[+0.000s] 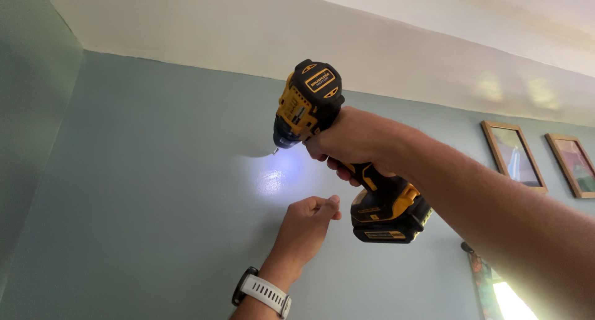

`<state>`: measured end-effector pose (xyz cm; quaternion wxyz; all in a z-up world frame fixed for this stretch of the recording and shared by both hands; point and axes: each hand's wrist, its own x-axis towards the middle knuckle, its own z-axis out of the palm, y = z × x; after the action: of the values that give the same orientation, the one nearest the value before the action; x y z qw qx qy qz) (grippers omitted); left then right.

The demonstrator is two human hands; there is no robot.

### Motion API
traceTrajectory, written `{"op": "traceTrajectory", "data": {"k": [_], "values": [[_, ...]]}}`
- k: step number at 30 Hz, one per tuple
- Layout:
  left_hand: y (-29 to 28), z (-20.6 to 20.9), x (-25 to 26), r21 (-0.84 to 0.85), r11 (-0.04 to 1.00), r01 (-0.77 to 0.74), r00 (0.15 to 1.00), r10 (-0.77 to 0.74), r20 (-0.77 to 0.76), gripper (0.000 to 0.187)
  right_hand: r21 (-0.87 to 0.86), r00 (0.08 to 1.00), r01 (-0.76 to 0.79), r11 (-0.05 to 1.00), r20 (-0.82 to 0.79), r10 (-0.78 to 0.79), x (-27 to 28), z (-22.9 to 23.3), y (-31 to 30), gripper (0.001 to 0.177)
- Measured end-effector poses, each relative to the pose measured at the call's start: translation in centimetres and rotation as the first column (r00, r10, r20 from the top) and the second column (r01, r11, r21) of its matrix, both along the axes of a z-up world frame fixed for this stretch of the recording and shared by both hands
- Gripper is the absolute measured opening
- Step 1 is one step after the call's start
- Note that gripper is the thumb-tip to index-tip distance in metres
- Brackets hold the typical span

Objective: The person uses a cordless drill to create a hole in a light blue wall. After drilling, they place the drill on a wooden board and open a small container with an orange lid to select a wall anchor.

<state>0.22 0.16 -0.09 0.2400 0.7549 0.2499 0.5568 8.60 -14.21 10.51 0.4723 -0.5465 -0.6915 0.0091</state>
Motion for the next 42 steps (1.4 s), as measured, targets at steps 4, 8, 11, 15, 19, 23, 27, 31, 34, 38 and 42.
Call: {"op": "traceTrajectory", "data": {"k": [4,8,11,15,19,23,27,31,34,38,42], "values": [[0.0,0.0,-0.2,-0.012,1.0,-0.004,1.0,0.004,0.0,0.047,-0.007,1.0,-0.015,1.0,0.0,0.015,-0.1,0.0,0.0,0.01],[0.0,0.1,-0.1,-0.004,1.0,0.0,1.0,0.0,0.002,0.047,-0.009,1.0,0.005,1.0,-0.001,-0.005,-0.1,0.1,0.0,0.013],[0.1,0.0,0.0,0.0,1.0,0.015,1.0,-0.015,0.005,0.047,-0.002,1.0,0.003,1.0,-0.005,-0.003,0.0,0.0,0.1,0.012],[0.1,0.1,-0.1,0.007,1.0,-0.002,1.0,0.002,-0.004,0.047,-0.009,1.0,-0.01,1.0,0.01,0.01,-0.1,0.1,0.1,0.016],[0.0,0.0,-0.1,0.0,1.0,-0.015,1.0,0.015,-0.007,0.048,-0.007,1.0,0.002,1.0,-0.007,-0.002,-0.1,0.0,0.2,0.012],[-0.1,0.1,-0.3,0.013,1.0,-0.026,1.0,0.026,-0.002,0.048,-0.004,1.0,0.008,1.0,-0.009,-0.009,0.0,0.0,0.2,0.016],[-0.3,0.2,-0.8,0.004,0.999,-0.041,0.999,0.041,-0.005,0.049,-0.001,1.0,0.009,1.0,0.001,-0.009,-0.1,0.0,0.2,0.016],[-0.4,0.3,-1.5,0.007,0.998,-0.068,0.998,0.068,0.018,0.045,0.005,1.0,0.007,1.0,0.008,-0.007,-0.1,0.0,0.2,0.013],[-0.2,0.4,-2.5,0.005,0.996,-0.094,0.995,0.094,0.033,0.044,0.009,1.0,-0.007,1.0,0.014,0.007,0.0,0.1,0.3,0.015],[0.5,0.2,-4.1,0.069,0.994,-0.089,0.991,0.081,0.103,0.043,-0.009,1.0,-0.029,1.0,-0.002,0.029,0.1,-0.2,0.5,0.017],[0.3,1.1,-5.7,0.065,0.985,-0.16,0.982,0.152,0.111,0.041,0.0,1.0,-0.014,1.0,-0.014,0.014,-0.2,0.0,0.0,0.014]]}}
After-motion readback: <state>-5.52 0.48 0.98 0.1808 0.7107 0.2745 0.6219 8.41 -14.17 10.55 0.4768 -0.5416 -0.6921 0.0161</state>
